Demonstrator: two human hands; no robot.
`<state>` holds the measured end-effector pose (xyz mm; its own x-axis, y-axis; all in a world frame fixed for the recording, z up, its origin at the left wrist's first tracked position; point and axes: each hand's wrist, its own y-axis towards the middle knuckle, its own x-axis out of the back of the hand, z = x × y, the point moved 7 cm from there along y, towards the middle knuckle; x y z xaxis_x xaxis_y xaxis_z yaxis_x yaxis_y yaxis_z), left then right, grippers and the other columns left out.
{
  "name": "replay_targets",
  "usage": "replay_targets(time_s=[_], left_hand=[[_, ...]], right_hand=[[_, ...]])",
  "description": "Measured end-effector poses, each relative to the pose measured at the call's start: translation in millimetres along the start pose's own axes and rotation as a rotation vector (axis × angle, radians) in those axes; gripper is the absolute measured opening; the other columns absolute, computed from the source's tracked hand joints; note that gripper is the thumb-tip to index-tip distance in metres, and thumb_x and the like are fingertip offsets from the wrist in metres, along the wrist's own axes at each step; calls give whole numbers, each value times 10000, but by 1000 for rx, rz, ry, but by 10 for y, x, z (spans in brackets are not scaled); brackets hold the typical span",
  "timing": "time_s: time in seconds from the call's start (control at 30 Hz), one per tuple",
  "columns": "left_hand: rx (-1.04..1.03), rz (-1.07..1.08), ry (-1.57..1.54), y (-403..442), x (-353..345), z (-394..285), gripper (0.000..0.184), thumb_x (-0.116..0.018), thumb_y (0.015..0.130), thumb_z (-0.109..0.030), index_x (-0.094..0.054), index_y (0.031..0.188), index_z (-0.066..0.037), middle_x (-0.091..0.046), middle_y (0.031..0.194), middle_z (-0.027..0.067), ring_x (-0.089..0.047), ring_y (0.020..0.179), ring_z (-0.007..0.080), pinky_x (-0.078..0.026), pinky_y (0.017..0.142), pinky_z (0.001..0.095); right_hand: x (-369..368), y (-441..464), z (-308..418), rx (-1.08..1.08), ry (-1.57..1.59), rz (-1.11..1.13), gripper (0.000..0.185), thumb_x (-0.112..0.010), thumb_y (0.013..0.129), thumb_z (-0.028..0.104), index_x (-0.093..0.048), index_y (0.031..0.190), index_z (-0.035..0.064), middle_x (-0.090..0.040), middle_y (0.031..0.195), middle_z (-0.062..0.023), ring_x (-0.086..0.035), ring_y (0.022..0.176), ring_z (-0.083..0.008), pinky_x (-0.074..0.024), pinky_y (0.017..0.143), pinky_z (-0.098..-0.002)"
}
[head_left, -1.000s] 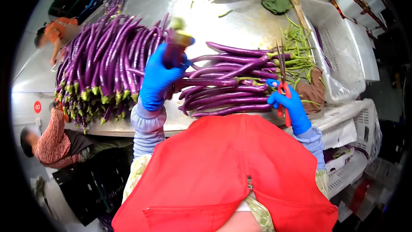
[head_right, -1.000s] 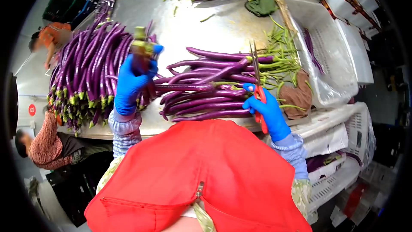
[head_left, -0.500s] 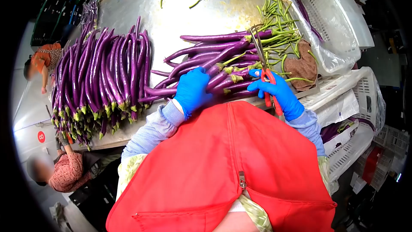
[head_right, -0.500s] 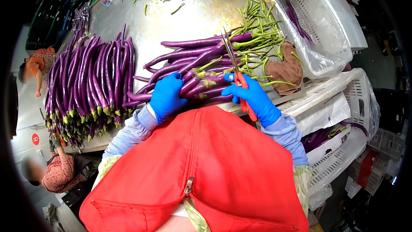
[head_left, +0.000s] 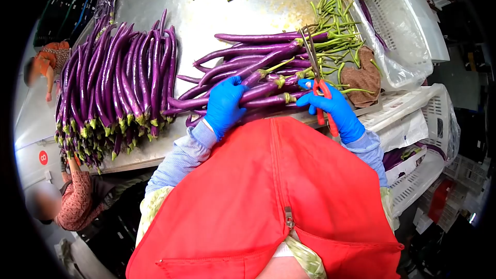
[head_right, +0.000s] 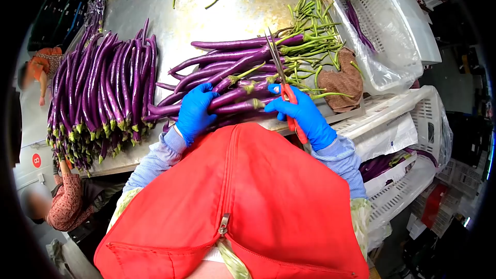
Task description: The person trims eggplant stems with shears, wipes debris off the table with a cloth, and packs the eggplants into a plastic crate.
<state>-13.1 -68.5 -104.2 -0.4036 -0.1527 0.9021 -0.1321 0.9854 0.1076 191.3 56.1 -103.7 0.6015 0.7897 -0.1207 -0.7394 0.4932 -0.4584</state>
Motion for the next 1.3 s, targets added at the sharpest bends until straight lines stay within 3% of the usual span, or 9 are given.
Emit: replay_targets(time_s=[0.27,0.43,0.57,0.6,0.7,0.8,0.97,1.07,1.3], left_hand=[[-30,222,103,24,-66,-40,327,-761,550,-146,-654,849,-67,-578,983,201,-598,873,380,-507,751,465],[-86,155,-37,-53,-74,56,418,-777,568,-126,-637,956,-55,-563,1057,198,-579,948,377,-492,820,451],[-77,50,-151,-16,257,54,502,-783,566,-67,-616,1039,-48,-544,1200,209,-548,1072,389,-457,921,444],[-81,8,-170,0,359,55,515,-786,556,-54,-614,1042,-48,-538,1219,213,-544,1089,391,-450,939,442],[-55,-113,-242,26,708,-44,533,-807,536,-46,-625,1037,-60,-541,1229,213,-552,1084,397,-456,927,437],[-128,-270,-248,2,786,-106,537,-830,526,-82,-634,1026,-60,-551,1220,204,-579,1045,383,-478,880,433],[-192,-218,-210,66,666,-329,555,-852,526,-160,-629,1024,-57,-564,1198,213,-587,1027,381,-480,869,447],[-218,-215,-197,48,619,-416,550,-849,539,-177,-620,1025,-59,-568,1197,209,-590,1011,379,-486,846,446],[-239,-210,-285,84,610,-489,534,-825,548,-148,-611,1030,-64,-580,1136,199,-592,974,377,-489,809,457]], right_hand=[[-14,-24,36,-56,61,-14,544,-648,809,256,-513,1276,13,-660,906,-42,-525,710,-97,-428,640,-234],[26,-51,84,-17,47,-14,562,-633,831,253,-494,1318,10,-661,921,-27,-525,722,-88,-437,651,-236],[70,-125,93,32,-26,48,573,-591,852,237,-445,1346,-13,-658,995,-81,-539,774,-88,-447,693,-234],[75,-155,66,44,24,97,555,-621,880,211,-445,1366,10,-652,932,-23,-545,790,-78,-444,746,-233],[72,-227,21,78,-69,114,554,-615,884,160,-425,1381,8,-641,955,-43,-577,932,-109,-422,908,-274],[-8,-215,-11,108,-123,144,572,-615,883,166,-410,1395,13,-633,956,-44,-578,910,-109,-451,876,-291],[-213,-139,72,185,-463,84,528,-616,874,162,-450,1354,16,-601,902,-33,-556,803,-102,-468,746,-270],[-263,-84,7,92,-191,109,480,-615,875,169,-480,1306,7,-590,866,-29,-548,775,-103,-465,730,-268],[-224,2,-67,185,-275,23,349,-611,892,164,-541,1189,-7,-604,883,-40,-548,783,-83,-473,720,-275]])
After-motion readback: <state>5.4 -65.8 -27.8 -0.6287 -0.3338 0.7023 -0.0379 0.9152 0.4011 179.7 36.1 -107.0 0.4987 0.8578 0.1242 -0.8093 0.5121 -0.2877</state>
